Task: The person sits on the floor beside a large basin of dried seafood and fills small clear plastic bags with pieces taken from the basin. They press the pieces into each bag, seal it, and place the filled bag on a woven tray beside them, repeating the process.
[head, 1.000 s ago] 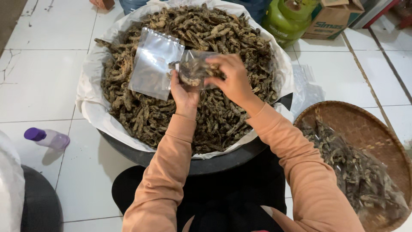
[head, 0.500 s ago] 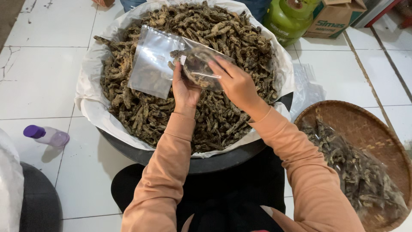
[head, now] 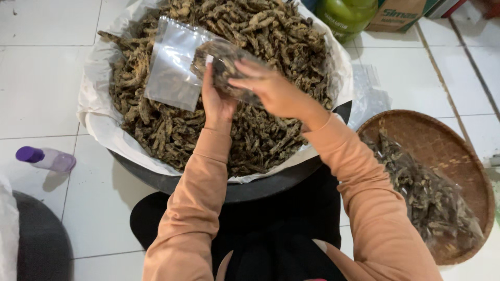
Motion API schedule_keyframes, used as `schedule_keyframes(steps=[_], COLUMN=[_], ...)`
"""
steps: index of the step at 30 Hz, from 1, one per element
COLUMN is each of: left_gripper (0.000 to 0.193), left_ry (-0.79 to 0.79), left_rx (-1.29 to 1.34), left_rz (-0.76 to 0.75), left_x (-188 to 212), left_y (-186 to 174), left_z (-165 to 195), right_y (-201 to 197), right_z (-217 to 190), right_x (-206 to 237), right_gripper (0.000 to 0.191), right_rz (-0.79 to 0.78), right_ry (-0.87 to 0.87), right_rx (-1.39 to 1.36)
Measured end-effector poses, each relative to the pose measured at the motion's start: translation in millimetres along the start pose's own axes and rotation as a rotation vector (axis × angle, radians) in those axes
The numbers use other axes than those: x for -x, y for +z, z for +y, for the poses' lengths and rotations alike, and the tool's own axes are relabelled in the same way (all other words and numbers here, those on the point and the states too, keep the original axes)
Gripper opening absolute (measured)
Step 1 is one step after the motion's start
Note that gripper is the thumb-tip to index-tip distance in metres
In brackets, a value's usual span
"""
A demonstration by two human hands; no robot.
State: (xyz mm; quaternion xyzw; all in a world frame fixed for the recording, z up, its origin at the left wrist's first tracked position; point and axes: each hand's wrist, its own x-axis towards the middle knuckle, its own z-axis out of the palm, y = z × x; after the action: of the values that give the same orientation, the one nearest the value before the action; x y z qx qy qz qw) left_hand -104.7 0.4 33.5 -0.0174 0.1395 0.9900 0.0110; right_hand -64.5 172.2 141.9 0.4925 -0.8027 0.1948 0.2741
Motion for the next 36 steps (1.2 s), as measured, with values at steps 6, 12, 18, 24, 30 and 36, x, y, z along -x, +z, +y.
schedule_keyframes(steps=[6, 12, 18, 24, 30, 36], left_gripper=[0.047, 0.044, 0.041, 0.036, 0.038, 0.044], left_ry=[0.279, 0.255, 0.263, 0.199, 0.148, 0.112], left_rx=[0.141, 0.185, 0.197, 0.252, 0.270, 0.198], left_rz=[0.064, 0.066, 0.142, 0.101, -0.010, 0.022], left_x=[0.1, -5.8, -9.6, -12.8, -1.7, 7.9], left_y=[6.9, -3.4, -10.6, -12.7, -6.5, 5.3], left_z=[28.8, 27.6, 25.7, 21.0, 2.7, -10.8], right_y=[16.3, 97.9, 81.3, -2.2, 17.2, 47.6], right_z=[18.8, -11.1, 21.2, 20.0, 20.6, -12.6], right_x=[18.5, 67.1, 58.3, 28.8, -0.6, -10.6], right_gripper=[0.035, 0.057, 0.025, 0.022, 0.030, 0.031], right_rz=[-0.081, -0.583, -0.372, 0.568, 0.971, 0.658], right_ry=[0.781, 0.457, 0.741, 0.595, 0.142, 0.343], right_rx=[-0.475, 0.065, -0.340, -0.635, 0.071, -0.037])
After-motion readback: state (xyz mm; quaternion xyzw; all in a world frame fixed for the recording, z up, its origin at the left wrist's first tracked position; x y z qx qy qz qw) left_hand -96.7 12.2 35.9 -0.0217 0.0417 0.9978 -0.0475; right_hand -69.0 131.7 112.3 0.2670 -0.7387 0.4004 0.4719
